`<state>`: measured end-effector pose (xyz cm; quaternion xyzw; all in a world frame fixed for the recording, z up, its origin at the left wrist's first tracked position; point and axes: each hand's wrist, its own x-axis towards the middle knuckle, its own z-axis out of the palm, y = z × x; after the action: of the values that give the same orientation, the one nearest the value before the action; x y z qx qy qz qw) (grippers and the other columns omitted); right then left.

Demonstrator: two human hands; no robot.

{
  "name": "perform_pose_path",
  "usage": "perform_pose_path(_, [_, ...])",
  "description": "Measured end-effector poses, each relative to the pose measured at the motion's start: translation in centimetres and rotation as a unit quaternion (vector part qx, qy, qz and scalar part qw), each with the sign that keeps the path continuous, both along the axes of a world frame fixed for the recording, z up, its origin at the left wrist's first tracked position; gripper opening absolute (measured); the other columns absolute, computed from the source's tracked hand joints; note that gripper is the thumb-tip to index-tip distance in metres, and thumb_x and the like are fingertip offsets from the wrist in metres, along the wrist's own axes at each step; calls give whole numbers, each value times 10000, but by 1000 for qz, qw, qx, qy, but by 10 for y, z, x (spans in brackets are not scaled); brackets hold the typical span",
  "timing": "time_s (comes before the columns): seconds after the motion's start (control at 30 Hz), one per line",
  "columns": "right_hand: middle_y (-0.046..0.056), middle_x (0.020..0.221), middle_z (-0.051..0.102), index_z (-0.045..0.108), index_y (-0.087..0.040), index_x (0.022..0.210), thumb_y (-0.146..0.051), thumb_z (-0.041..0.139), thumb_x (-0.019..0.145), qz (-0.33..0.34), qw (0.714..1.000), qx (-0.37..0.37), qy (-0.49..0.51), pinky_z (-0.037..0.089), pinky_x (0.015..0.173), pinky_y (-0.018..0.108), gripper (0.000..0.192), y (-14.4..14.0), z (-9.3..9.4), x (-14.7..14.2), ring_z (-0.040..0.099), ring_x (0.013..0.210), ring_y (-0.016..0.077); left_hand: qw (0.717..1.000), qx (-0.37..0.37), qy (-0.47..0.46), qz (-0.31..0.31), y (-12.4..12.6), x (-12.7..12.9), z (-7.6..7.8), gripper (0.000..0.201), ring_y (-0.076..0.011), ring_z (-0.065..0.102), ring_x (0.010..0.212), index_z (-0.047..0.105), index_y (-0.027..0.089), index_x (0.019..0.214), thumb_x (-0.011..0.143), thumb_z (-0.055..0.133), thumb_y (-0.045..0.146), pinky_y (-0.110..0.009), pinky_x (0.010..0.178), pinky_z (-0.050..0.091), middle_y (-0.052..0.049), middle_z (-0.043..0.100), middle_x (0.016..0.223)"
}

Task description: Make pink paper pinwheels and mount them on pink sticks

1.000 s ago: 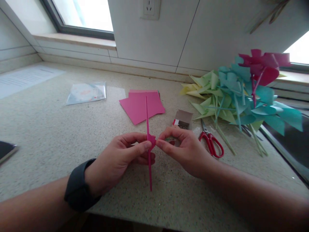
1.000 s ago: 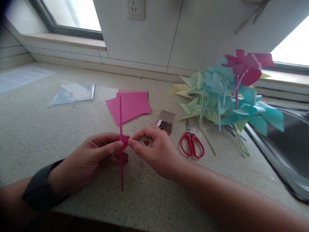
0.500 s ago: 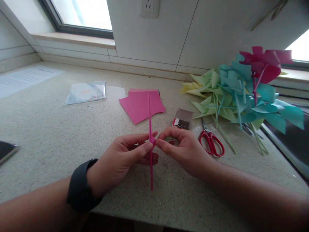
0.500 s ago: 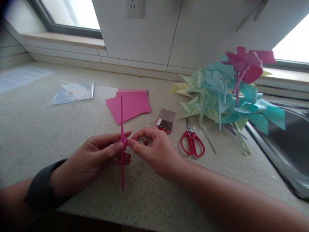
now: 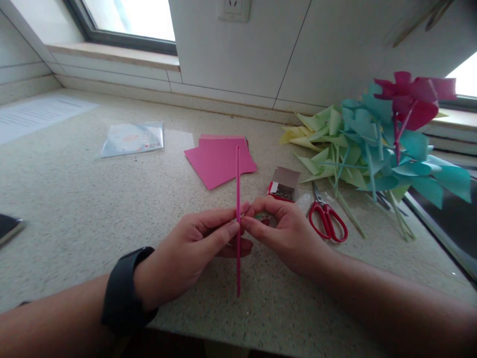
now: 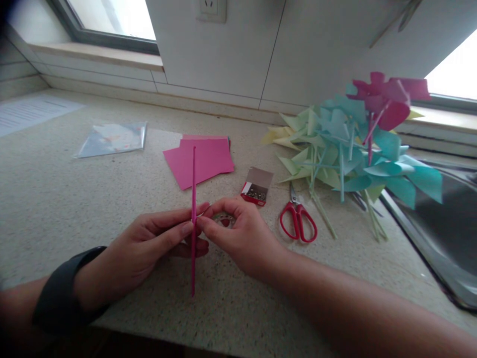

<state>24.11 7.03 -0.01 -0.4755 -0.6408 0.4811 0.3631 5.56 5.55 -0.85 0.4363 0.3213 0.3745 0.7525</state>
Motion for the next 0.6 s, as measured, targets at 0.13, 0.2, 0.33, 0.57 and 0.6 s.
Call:
perform_pose_path(0.13, [10,746,701,681,-206,767,-334,694,823,-4,1000,9,-13,455,601,280,140,0,-2,1,607,657,148,999,45,30,8,-1,1,3,232,-153,685,926,768,329,1144,943,659,291,-306,843,604,-14,719,1106])
perform_pose_path(0.2, [11,762,705,686,-207,760,-329,701,818,-8,999,21,-32,447,614,282,135,-1,-3,1,600,675,148,994,84,71,6,-1,0,2,226,-158,668,938,773,304,1132,925,682,284,-295,843,586,-14,715,1073])
perform_pose_path(0.33, [4,732,696,683,-206,728,-316,698,810,-9,998,28,-51,425,602,278,138,-1,0,1,576,648,140,984,121,131,4,0,-3,-2,232,-129,642,838,778,256,1085,854,770,266,-242,794,533,2,733,903])
perform_pose_path(0.57, [-15,668,667,690,-202,734,-324,682,823,-11,999,36,-40,434,590,264,151,-1,2,1,578,619,128,997,23,53,42,2,-1,-3,326,-129,696,766,733,232,1136,817,803,236,-279,774,575,0,765,828])
perform_pose_path(0.6, [-14,679,670,691,-203,735,-319,685,822,-13,998,38,-39,445,609,266,145,-1,2,1,587,635,131,998,6,37,47,1,-1,-2,321,-131,704,755,730,225,1121,809,810,225,-289,772,588,-1,766,820])
